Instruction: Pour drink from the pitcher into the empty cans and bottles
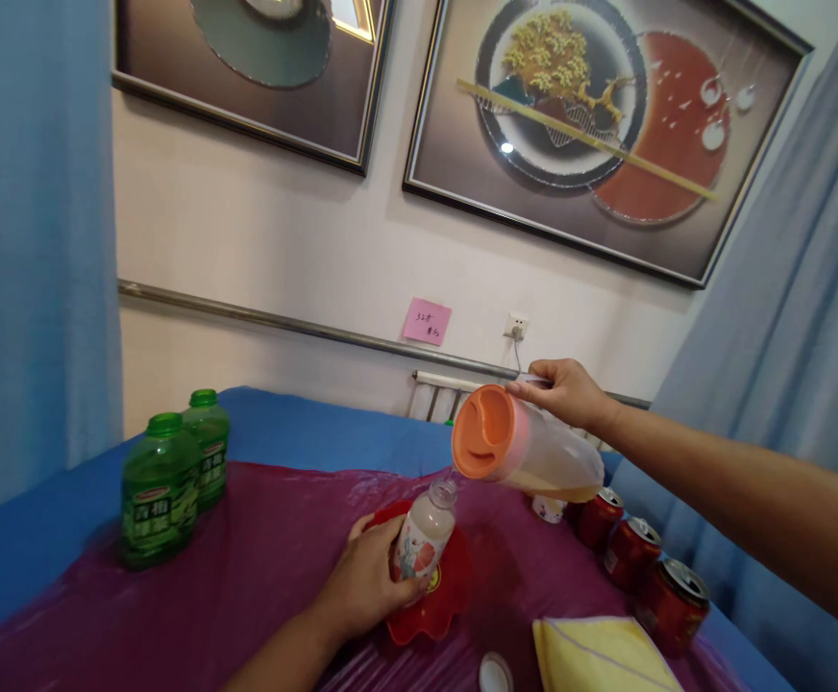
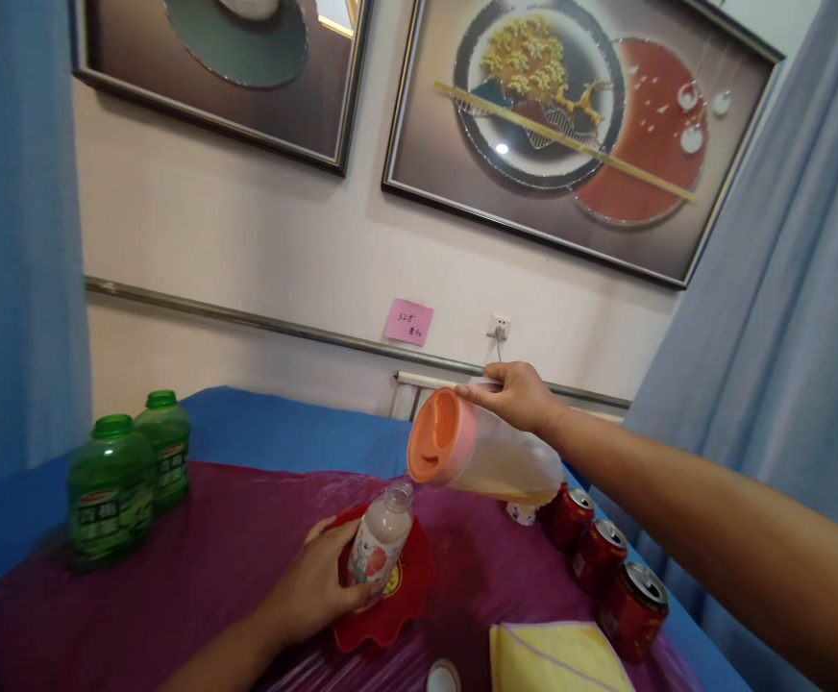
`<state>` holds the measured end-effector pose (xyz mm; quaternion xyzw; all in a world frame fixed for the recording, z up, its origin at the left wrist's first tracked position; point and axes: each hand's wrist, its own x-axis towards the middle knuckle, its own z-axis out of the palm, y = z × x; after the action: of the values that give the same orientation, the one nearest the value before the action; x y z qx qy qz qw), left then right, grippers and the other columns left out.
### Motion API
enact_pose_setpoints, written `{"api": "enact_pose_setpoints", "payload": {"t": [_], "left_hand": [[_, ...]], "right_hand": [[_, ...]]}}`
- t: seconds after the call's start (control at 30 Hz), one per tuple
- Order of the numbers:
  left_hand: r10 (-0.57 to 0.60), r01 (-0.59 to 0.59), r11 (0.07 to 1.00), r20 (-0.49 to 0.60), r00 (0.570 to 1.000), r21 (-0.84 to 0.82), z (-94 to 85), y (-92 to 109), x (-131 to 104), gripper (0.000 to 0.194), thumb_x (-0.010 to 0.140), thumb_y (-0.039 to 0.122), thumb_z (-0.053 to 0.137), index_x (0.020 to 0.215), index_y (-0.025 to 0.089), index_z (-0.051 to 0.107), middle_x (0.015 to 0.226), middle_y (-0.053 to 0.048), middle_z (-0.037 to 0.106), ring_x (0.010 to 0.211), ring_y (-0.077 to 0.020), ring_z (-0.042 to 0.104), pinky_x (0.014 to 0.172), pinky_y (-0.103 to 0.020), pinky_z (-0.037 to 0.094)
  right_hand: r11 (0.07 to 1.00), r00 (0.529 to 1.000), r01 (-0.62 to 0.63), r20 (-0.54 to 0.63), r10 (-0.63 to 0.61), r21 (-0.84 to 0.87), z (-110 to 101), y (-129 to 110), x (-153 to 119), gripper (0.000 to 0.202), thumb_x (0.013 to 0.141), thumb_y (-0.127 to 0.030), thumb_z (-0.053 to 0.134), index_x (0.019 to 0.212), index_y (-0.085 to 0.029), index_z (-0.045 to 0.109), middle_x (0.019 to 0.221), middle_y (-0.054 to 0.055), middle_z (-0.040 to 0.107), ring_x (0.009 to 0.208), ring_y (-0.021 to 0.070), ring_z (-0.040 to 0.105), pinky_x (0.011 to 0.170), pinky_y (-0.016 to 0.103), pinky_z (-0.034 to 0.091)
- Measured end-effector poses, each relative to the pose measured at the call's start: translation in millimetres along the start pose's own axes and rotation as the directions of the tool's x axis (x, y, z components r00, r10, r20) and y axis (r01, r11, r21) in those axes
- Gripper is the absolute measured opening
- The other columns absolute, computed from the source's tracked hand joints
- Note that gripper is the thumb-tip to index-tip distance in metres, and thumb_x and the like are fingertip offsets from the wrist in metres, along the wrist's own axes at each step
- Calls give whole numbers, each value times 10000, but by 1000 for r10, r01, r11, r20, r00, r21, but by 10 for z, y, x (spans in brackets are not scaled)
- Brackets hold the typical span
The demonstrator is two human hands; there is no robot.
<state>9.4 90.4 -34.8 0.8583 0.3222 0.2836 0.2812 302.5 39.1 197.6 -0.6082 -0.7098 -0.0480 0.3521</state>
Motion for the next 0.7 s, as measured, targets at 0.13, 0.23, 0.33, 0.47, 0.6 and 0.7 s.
{"api": "enact_pose_setpoints", "payload": {"t": [0.13,0.23,0.33,0.47,0.6,0.7], "left_hand": [[5,-5,1000,2,1000,-6,2,-7,-1,630,669,371,808,1275,305,649,1304,-54,729,1216,-328,631,1217,-538,226],[-3,3,1000,3,1000,-16,-7,18,-2,625,671,363,812,1273,304,654,1288,-44,736,1210,-343,635,1215,-559,220],[-19,19,1000,8,1000,-17,-21,54,-3,622,667,357,820,1265,303,660,1276,-35,741,1209,-355,637,1211,-572,219],[-24,25,1000,17,1000,-16,-34,82,-1,605,675,373,817,1255,294,663,1270,-42,742,1208,-359,638,1210,-589,207],[-15,15,1000,18,1000,-17,-35,76,-4,604,679,383,814,1256,289,662,1267,-44,743,1196,-354,642,1204,-589,215],[-12,13,1000,21,1000,-13,-35,67,-6,613,679,378,813,1265,288,658,1258,-46,747,1182,-353,649,1202,-589,218]], "right_hand": [[1000,1000,-1,0,1,-2,3,3,2,704,720,-843,618,552,-244,290,559,-60,243,549,101,243,489,271,185],[1000,1000,-3,-2,3,-4,6,15,5,705,717,-853,611,552,-243,299,555,-59,246,548,103,243,490,273,183],[1000,1000,-6,-1,6,-1,6,16,4,700,721,-856,603,559,-244,304,558,-61,247,547,104,238,493,277,186],[1000,1000,-10,6,10,2,4,4,-1,702,721,-858,603,559,-244,302,557,-61,250,545,103,243,494,277,192],[1000,1000,-8,5,8,1,1,8,0,705,717,-857,610,559,-244,300,558,-59,254,550,105,246,495,277,193],[1000,1000,-8,6,8,1,-1,24,4,699,712,-862,610,558,-243,323,554,-59,265,547,104,254,497,280,194]]}}
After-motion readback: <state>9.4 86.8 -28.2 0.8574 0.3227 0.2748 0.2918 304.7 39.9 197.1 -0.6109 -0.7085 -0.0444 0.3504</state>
